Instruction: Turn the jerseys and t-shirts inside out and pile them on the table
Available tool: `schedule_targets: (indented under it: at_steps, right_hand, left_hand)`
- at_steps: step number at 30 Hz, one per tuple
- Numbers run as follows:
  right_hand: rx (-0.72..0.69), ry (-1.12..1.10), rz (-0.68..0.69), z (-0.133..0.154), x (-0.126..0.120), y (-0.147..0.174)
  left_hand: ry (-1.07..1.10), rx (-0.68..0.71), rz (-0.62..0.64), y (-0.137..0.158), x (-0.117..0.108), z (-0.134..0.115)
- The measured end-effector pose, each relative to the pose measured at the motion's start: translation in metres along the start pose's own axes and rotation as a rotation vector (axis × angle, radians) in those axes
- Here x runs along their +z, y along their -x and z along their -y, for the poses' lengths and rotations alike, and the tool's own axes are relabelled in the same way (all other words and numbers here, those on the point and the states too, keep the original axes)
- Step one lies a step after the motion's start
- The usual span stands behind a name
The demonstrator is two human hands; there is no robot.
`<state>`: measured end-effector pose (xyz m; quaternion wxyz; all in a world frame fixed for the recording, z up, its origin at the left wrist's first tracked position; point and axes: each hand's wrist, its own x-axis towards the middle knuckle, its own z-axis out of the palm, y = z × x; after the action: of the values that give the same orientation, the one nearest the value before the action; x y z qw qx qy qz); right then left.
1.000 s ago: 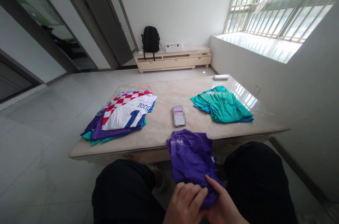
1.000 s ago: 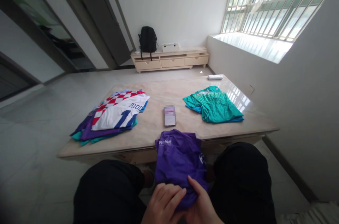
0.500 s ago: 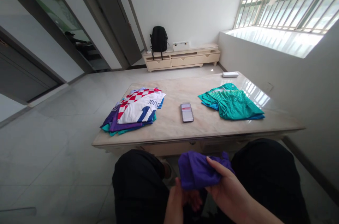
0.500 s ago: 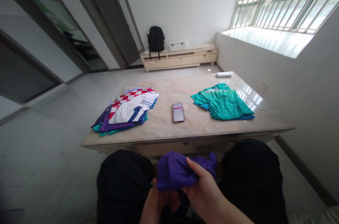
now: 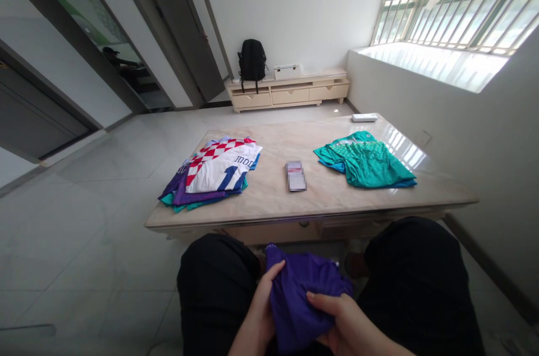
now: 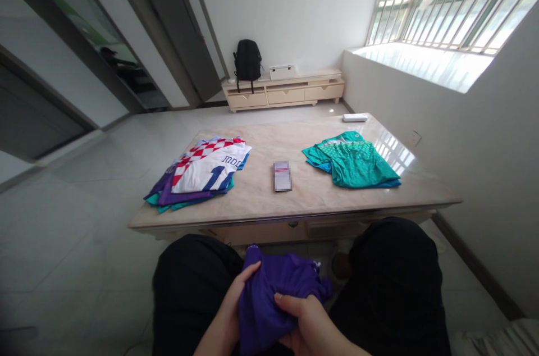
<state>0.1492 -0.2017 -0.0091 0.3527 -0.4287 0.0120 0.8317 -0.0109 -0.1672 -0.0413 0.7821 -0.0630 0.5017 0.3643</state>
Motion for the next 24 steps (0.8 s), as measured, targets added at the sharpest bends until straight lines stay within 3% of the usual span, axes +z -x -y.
schedule_targets:
  at_steps: [8, 15, 18, 20, 22, 24]
  right_hand:
    - [0.061, -0.009, 0.076, -0.001, -0.010, 0.001]
    - [0.128, -0.088, 0.035, 0.004, -0.015, -0.001]
    - [0.184, -0.121, 0.085, 0.015, -0.002, 0.006]
    - [0.174, -0.148, 0.130, 0.030, 0.011, 0.007]
    - [0.122, -0.178, 0.203, 0.055, 0.026, -0.001]
    - [0.047, -0.216, 0.316, 0.088, 0.043, -0.017]
  left_hand:
    - [0.001, -0.011, -0.101, -0.027, -0.005, -0.022]
    - [0.067, 0.100, -0.153, -0.009, 0.007, -0.018]
    - [0.155, 0.263, -0.241, 0.010, 0.023, -0.032]
    - [0.193, 0.446, -0.295, 0.023, 0.045, -0.053]
    - [0.193, 0.682, -0.316, 0.032, 0.080, -0.083]
    - [0.148, 0.915, -0.263, 0.033, 0.129, -0.117]
